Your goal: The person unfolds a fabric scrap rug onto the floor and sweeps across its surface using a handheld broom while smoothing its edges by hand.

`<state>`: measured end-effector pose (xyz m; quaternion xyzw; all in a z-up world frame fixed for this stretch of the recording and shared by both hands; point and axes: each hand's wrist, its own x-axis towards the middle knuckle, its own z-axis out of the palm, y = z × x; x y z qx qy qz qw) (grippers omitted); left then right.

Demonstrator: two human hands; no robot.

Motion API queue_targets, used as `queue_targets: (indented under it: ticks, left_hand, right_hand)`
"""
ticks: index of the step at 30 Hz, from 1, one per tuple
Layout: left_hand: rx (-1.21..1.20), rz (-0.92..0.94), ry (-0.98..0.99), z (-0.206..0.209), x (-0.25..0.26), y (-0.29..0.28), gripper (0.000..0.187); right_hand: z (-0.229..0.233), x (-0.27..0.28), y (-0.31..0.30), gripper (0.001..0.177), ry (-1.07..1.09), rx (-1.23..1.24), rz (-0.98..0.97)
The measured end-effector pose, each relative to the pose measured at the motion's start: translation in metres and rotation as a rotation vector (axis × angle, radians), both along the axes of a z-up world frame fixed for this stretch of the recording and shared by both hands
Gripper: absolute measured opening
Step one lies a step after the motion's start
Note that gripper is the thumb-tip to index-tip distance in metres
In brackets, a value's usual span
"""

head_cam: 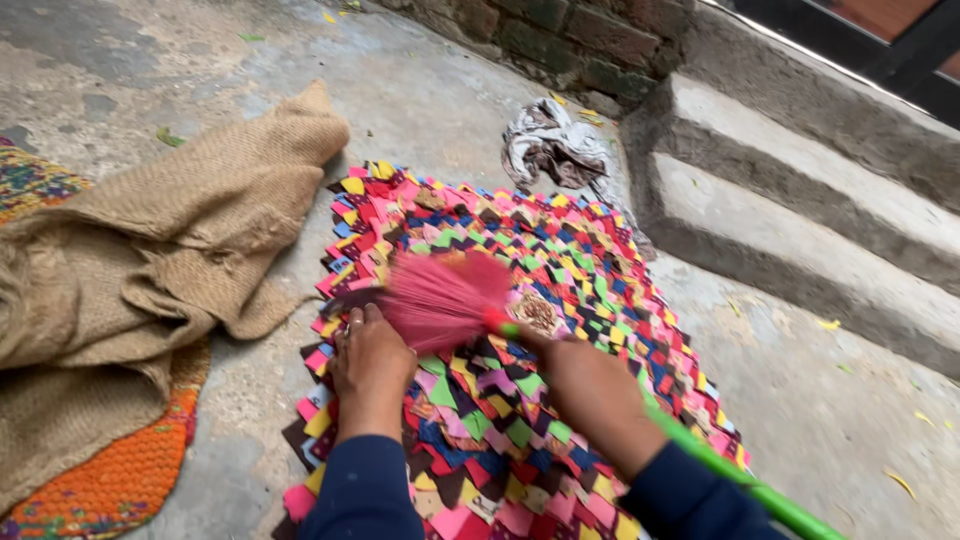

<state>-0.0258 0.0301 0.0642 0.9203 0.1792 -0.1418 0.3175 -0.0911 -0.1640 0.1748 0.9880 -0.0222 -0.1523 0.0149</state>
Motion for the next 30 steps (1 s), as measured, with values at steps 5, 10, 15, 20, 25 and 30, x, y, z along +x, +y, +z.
queue_targets:
  ticks: [5,10,15,20,25,30]
  left_hand:
    - [-0.030,-0.068,0.144,0.007,0.003,-0.009,0.081]
    - [-0.038,-0.064,0.173,-0.001,-0.002,-0.014,0.079]
    - [-0.015,0.039,0.258,-0.009,-0.018,-0.014,0.072]
    - [0.018,0.144,0.286,-0.029,-0.021,-0.013,0.066]
    - [0.073,0.103,-0.086,-0.065,-0.018,-0.003,0.039]
    - [-0.115,0.159,-0.319,-0.057,-0.007,0.004,0.049]
  right_hand:
    - [-0.040,-0.034,-0.164,0.084,-0.051,-0.011,-0.182]
    - [-0.032,-0.070,-0.266,0.051,-0.049,-0.311,-0.459]
    - [-0.025,-0.080,-0.190,0.054,-0.068,-0.300,-0.247]
    - [-0.021,-0.087,-0.102,0.063,-0.086,-0.332,-0.115]
    - [-0.021,-0.065,-0.106,0.070,-0.107,-0.296,-0.059]
    - [-0.044,-0.013,-0.113,0.060,-0.205,-0.208,-0.059]
